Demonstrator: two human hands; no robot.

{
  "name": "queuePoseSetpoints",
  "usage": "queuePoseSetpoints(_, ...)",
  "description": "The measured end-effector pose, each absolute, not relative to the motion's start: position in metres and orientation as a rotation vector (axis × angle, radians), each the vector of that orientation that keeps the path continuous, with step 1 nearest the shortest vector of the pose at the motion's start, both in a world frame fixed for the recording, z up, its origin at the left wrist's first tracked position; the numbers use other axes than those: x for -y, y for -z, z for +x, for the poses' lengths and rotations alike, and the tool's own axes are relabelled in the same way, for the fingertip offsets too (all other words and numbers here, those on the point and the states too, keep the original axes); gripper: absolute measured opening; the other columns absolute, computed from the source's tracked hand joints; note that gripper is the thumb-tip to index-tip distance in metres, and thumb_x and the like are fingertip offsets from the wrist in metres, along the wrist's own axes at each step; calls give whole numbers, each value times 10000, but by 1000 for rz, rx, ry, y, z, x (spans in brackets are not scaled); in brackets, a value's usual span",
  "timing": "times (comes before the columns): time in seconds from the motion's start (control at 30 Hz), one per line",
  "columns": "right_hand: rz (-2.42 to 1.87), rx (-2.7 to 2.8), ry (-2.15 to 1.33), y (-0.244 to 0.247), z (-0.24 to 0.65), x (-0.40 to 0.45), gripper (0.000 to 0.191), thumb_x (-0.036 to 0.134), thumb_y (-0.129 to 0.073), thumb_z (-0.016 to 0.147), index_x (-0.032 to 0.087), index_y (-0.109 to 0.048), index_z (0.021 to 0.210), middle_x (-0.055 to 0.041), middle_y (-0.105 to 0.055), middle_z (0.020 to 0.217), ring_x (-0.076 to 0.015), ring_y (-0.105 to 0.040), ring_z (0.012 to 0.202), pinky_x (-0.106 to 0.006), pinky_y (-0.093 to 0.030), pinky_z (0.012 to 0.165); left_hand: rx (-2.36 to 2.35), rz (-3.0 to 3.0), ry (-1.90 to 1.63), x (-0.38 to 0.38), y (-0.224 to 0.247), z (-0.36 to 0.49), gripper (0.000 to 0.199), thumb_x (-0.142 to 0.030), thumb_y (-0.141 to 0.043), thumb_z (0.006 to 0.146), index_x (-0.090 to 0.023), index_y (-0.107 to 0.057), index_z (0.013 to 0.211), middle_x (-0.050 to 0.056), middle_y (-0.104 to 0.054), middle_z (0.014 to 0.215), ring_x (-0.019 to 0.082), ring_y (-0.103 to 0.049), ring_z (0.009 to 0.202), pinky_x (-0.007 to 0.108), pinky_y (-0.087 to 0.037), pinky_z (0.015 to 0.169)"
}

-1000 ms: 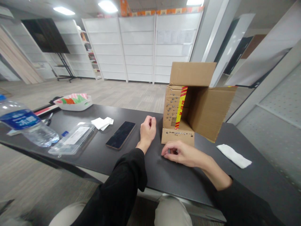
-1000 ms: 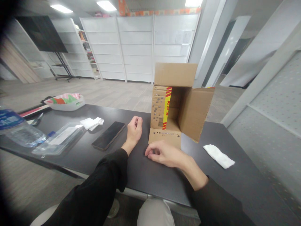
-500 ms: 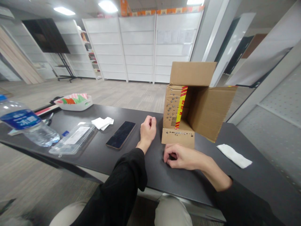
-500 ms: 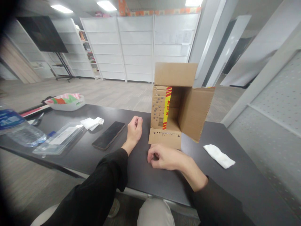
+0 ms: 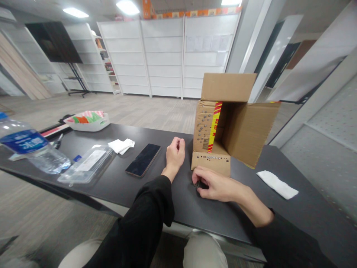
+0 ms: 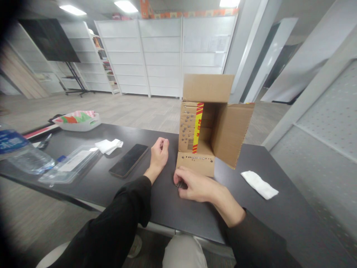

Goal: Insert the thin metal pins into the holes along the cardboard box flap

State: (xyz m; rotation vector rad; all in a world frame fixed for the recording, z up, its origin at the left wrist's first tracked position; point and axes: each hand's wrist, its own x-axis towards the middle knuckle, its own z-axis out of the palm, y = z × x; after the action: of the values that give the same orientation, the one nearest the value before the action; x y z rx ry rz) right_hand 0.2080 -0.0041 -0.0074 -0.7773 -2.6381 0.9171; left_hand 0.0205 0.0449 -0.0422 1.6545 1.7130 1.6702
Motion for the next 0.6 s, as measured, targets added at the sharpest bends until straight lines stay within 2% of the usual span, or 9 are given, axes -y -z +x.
queuePoseSetpoints(0.2,-770,2637,-871,8,207,4,304,71,-573,721,209,-548,990,-21,-549,961,-153,-528,830,-271,-459,756,-1697,1649,-1696,-44,42,21,331,-446,-389,954,-213,-462,730,-30,-497,629,115,-449,582,234,-334,597)
queuePoseSetpoints(0.4,-789,2635,-841,13,208,2,370,157,-615,780,225,-568,1141,-50,-532,1093,-170,-560,917,-316,-481,863,-1680,1659,-1694,-45,42,21,328,-434,-392,957,-209,-475,733,-32,-498,626,110,-450,579,231,-345,597)
queuePoseSetpoints(0.5,-786,2645,-830,13,207,2,323,162,-618,794,221,-594,1110,-57,-546,1097,-191,-567,982,-345,-463,928,-1690,1668,-1688,-46,43,20,340,-443,-383,961,-208,-472,732,-35,-488,625,109,-444,581,229,-343,599)
queuePoseSetpoints(0.6,-806,2645,-855,11,205,3,256,144,-610,795,208,-605,1044,-49,-568,1048,-188,-571,961,-332,-470,898,-1690,1666,-1699,-46,44,20,337,-443,-388,961,-208,-471,734,-35,-487,627,108,-437,587,229,-340,605)
